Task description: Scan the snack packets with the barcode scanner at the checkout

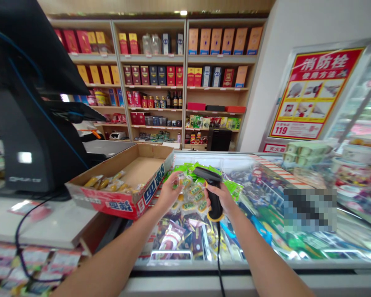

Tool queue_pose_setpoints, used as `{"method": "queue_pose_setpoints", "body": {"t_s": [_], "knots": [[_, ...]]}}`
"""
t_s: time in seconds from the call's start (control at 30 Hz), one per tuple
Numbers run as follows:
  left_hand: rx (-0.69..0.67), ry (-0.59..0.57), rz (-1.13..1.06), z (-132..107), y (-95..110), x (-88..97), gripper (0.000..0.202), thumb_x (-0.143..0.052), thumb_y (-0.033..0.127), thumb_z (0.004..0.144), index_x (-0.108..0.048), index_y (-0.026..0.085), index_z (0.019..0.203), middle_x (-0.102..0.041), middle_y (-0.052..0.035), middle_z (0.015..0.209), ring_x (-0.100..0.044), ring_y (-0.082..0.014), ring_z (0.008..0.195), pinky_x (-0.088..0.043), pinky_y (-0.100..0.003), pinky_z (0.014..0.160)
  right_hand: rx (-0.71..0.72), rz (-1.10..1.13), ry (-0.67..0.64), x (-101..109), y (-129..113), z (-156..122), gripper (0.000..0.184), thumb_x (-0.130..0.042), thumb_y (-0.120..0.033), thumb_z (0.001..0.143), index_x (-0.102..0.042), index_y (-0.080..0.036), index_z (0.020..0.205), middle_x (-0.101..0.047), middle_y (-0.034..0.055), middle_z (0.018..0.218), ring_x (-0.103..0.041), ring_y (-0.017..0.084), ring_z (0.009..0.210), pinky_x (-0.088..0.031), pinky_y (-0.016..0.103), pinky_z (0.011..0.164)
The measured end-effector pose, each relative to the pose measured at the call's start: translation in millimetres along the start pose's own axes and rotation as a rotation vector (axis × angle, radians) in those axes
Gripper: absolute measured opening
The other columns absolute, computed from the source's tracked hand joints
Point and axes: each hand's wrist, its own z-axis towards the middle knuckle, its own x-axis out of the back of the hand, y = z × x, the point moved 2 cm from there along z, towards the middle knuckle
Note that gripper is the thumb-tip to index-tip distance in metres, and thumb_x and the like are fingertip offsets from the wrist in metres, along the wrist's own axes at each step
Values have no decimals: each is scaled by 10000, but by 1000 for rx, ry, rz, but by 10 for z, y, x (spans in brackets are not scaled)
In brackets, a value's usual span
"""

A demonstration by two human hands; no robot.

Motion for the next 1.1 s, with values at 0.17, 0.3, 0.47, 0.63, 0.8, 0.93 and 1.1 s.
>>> {"method": "queue_pose_setpoints", "body": {"t_s": [0.17,0.3,0.47,0.63,0.8,0.93,1.1], "knots": [[15,-43,-45,5,135,-72,467,-619,159,671,-560,169,1134,-637,-43,950,-613,-157,861,-488,-281,797,112,247,268,206,-65,99,292,-752,-374,620,-610,-171,776,-595,-36,533,-508,102,360,-446,218,334],[75,-162,45,-15,305,-277,480,-635,145,674,-533,175,1142,-599,-18,883,-586,-133,756,-489,-249,675,234,361,391,373,-109,160,300,-757,-369,581,-584,-176,733,-585,-33,508,-505,95,373,-436,196,346],[199,-409,281,-27,447,-688,561,-582,126,734,-427,157,1272,-614,-77,1003,-602,-140,666,-469,-246,550,280,439,445,490,-124,170,281,-732,-370,598,-582,-181,742,-583,-36,525,-510,88,393,-432,183,357],[6,-445,734,-10,509,-957,406,-553,176,796,-509,135,1197,-666,-95,898,-638,-223,826,-488,-316,718,284,520,429,534,-139,160,270,-711,-378,622,-587,-180,758,-570,-44,536,-499,72,409,-441,171,381],[-222,-369,1105,-61,587,-938,163,-558,223,819,-619,154,953,-638,-138,1018,-579,-275,1042,-457,-365,887,274,510,411,530,-133,165,273,-704,-386,636,-582,-180,767,-577,-37,550,-501,74,414,-432,169,377],[-210,-333,1112,-44,733,-712,213,-575,316,831,-624,175,983,-625,-116,1021,-593,-249,1005,-467,-331,869,275,472,384,489,-112,167,283,-716,-390,634,-583,-182,774,-584,-35,553,-506,79,414,-439,180,384],[-137,-187,1135,360,953,147,240,-542,367,829,-652,193,953,-652,-86,1050,-621,-219,956,-468,-290,837,258,402,312,392,-77,149,288,-730,-389,637,-589,-186,784,-586,-40,554,-511,87,412,-441,191,380]]}}
